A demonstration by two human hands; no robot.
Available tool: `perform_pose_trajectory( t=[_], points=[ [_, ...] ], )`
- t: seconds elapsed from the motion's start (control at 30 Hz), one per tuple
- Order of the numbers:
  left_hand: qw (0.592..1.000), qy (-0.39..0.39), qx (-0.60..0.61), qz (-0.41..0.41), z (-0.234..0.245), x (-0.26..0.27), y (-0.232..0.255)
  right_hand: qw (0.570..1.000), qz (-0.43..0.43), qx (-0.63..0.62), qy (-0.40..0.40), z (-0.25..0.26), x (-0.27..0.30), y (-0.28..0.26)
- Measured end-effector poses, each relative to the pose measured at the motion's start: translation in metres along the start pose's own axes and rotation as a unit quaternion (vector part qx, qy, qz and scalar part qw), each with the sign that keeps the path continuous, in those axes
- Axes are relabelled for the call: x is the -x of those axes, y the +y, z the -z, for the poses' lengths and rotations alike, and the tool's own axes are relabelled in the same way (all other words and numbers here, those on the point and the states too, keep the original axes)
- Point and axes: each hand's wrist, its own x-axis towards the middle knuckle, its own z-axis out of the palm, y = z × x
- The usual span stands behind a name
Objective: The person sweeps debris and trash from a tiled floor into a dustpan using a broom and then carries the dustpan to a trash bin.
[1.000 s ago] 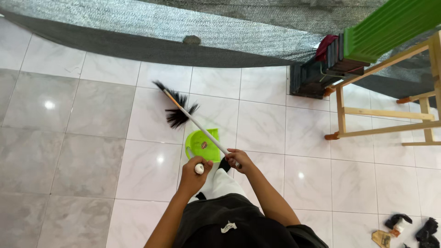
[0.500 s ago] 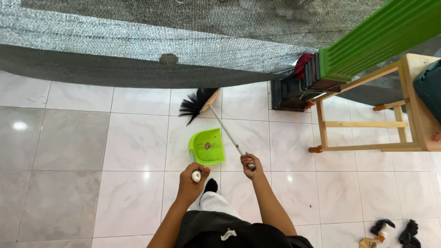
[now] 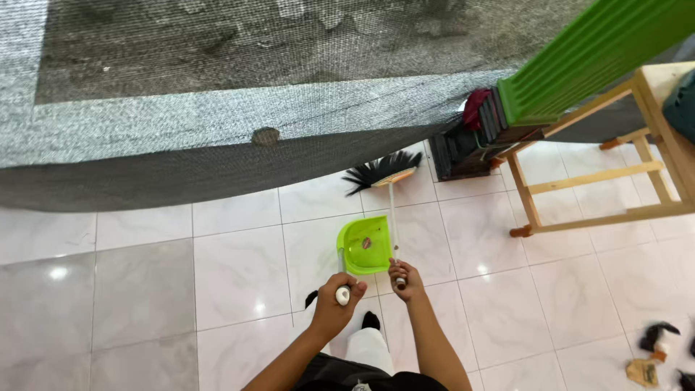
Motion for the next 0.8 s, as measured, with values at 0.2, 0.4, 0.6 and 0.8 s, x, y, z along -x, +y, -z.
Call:
perform_pose_trajectory(
  t=[0.2,0.4,0.6,0.8],
  points=[
    [0.998,-0.046,-0.039,0.009,0.001,-0.007,-0.006,0.995,0.008,-0.086,-0.046,0.016,0.004,0.02],
    [0.997,-0.067,-0.046,0.009,-0.003,0.014,-0.011,0.993,0.075,-0.087,-0.002,0.047,0.044,0.015],
    [0.998,-0.05,-0.046,0.001,-0.032,0.072,-0.006,0.986,0.118,-0.118,-0.003,0.121,0.129,0.021],
    [0.992,-0.121,-0.01,-0.027,-0.06,0.152,0.001,0.965,0.199,-0.166,0.046,0.233,0.267,0.053]
  ],
)
